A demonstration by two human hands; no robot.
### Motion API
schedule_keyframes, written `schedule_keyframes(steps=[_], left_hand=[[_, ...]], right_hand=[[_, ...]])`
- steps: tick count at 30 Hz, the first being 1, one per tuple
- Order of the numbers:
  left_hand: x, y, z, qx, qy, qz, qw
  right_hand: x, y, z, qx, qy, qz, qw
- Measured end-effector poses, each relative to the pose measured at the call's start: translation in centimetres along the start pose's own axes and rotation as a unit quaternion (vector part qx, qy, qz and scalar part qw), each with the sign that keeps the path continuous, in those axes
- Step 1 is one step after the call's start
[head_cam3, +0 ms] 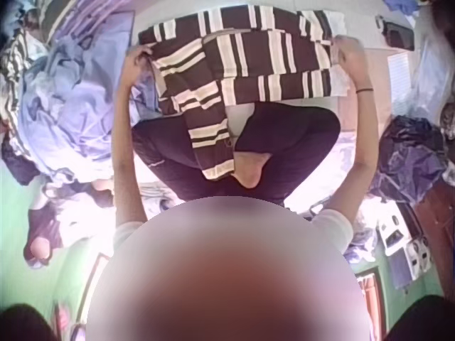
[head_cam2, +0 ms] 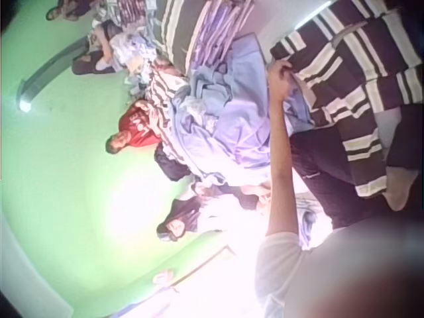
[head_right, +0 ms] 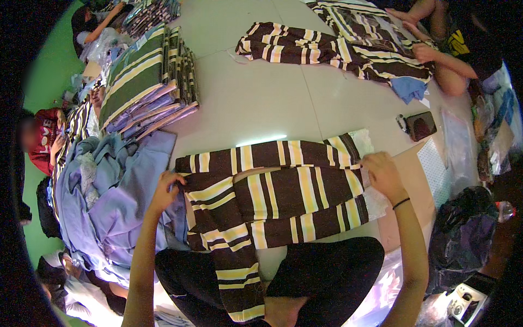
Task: The person folds a striped garment on a cardboard template, places it into a clear plastic bag, and seals it. They repeat this process with another garment, stacking the finished packages on the floor.
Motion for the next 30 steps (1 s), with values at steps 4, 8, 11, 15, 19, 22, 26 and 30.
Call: schedule_keyframes(steps=[4, 8, 11, 15, 19, 22, 26, 30], left_hand=[[0.4, -0.9, 3.4, 0.050, 0.158, -0.121, 0.979], [-0.8, -1.9, 6.0, 0.149, 0.069, -0.133, 0.977], [-0.3, -2.2, 5.5, 0.171, 0.004, -0.149, 0.974], [0.4, -2.8, 3.7, 0.164, 0.050, -0.235, 0.957], [-0.1, -3.1, 2.9, 0.121, 0.054, -0.167, 0.977], [-0.2, -3.2, 2.6, 0.132, 0.052, -0.113, 0.983], [-0.7, -0.6, 1.6, -0.005, 0.120, 0.097, 0.988], [-4.4, 2.7, -1.1, -0.103, -0.036, 0.160, 0.981]], right_hand=[[-1.1, 1.9, 4.1, -0.111, 0.087, 0.053, 0.989], [-4.1, 1.8, 7.7, -0.063, -0.063, 0.039, 0.995], [-4.7, 2.7, 8.3, -0.121, -0.067, 0.037, 0.990], [-4.5, 5.2, 7.0, -0.325, -0.002, 0.076, 0.943], [-5.2, 5.8, 6.6, -0.356, -0.017, -0.042, 0.933], [-5.6, 6.0, 6.8, -0.390, -0.035, -0.091, 0.915], [-4.6, 3.5, 7.4, -0.292, 0.138, 0.021, 0.946], [-5.0, -2.1, 6.0, -0.067, -0.025, -0.005, 0.997]])
Point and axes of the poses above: each hand's wrist, its own z-axis towards the middle knuckle, its own x-axis out of the back of the hand, y = z × x, the point moved 4 cm from there along z, towards the middle knuckle, and after that the axes turned 5 degrees about -z, right-handed, at the moved point
